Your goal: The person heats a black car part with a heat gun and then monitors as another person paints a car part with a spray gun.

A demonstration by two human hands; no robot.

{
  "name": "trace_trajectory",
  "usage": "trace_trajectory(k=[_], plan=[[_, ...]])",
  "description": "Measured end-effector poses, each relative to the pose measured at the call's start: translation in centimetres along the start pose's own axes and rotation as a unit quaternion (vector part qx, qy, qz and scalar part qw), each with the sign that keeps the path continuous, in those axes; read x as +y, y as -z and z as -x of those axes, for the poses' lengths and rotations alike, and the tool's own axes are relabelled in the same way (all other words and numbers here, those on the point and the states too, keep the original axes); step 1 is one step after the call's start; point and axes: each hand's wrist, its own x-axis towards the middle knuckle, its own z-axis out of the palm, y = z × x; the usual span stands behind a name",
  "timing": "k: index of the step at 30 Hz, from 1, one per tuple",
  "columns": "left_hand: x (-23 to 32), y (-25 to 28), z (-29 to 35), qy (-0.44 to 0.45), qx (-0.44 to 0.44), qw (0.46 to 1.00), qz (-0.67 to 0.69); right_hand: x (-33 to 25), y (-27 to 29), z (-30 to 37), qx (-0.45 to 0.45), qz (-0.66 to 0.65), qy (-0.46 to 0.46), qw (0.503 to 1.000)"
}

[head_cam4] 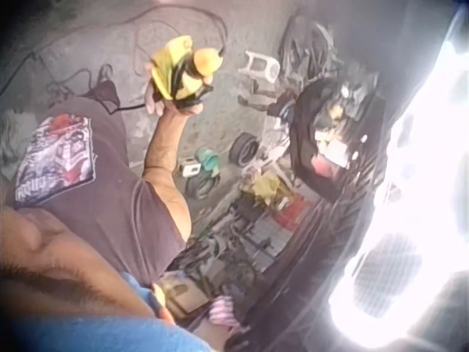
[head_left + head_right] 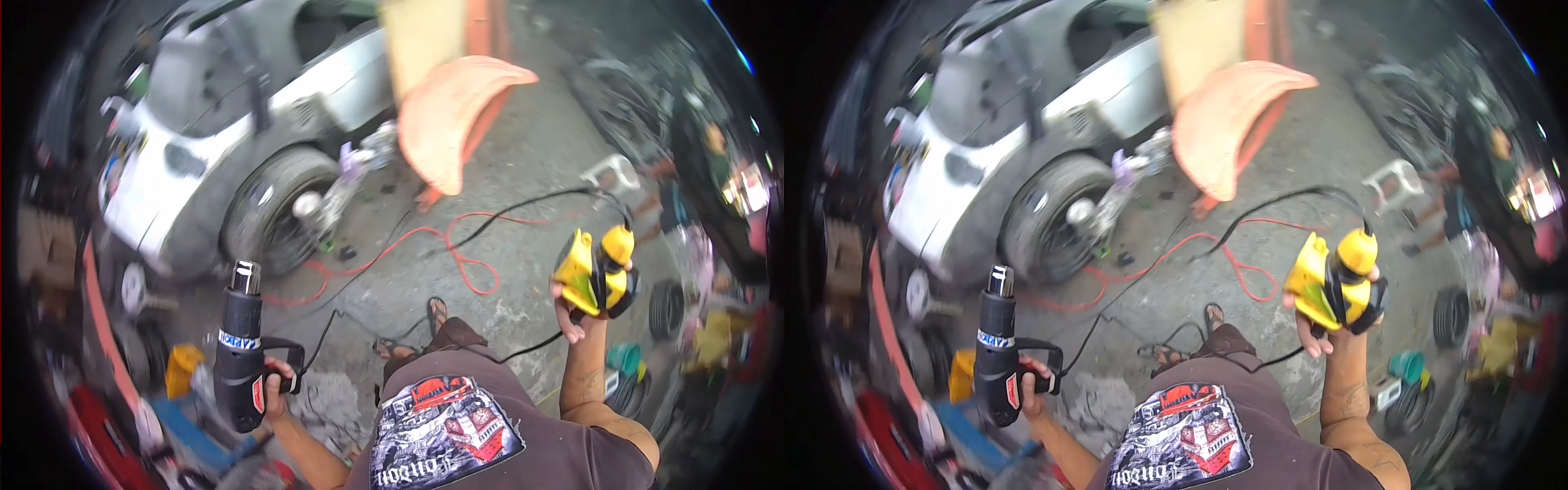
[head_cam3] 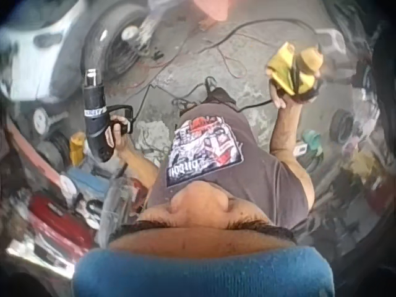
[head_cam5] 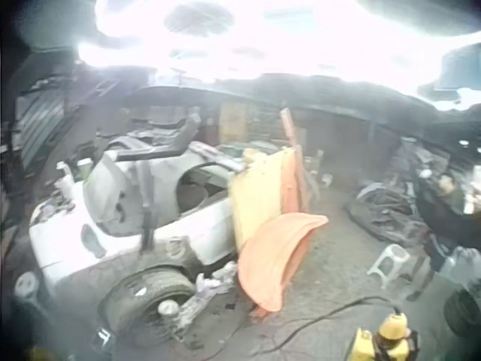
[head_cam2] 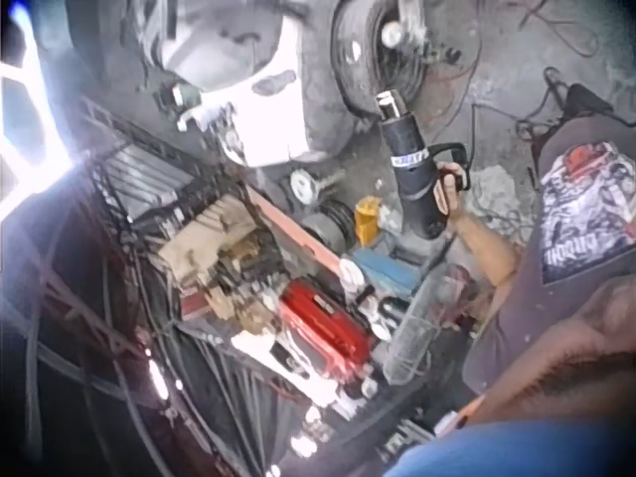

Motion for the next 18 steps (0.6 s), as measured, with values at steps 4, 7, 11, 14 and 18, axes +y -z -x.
trace_trajectory(k=[4,7,11,14,18], plan=[[-2.1,-0.1,-5.2,0.046,-0.210,0.976,0.016,2.2,-5.7,9.8,0.081,0.027,0.104,0.991],[-2.0,-6.0,-9.1,0.051,-0.317,0.947,0.016,3.5,-8.9,13.5,0.088,0.209,0.203,0.953],[-2.2,-18.7,-11.9,0.042,-0.456,0.889,0.004,6.9,-9.3,21.1,0.160,0.259,0.344,0.888],[-1.0,-28.9,-10.0,0.002,-0.528,0.849,0.000,8.6,-9.6,28.0,0.228,0.276,0.441,0.823],[3.7,-41.1,-5.6,-0.093,-0.597,0.797,-0.010,9.8,-8.4,34.3,0.366,0.248,0.515,0.734]])
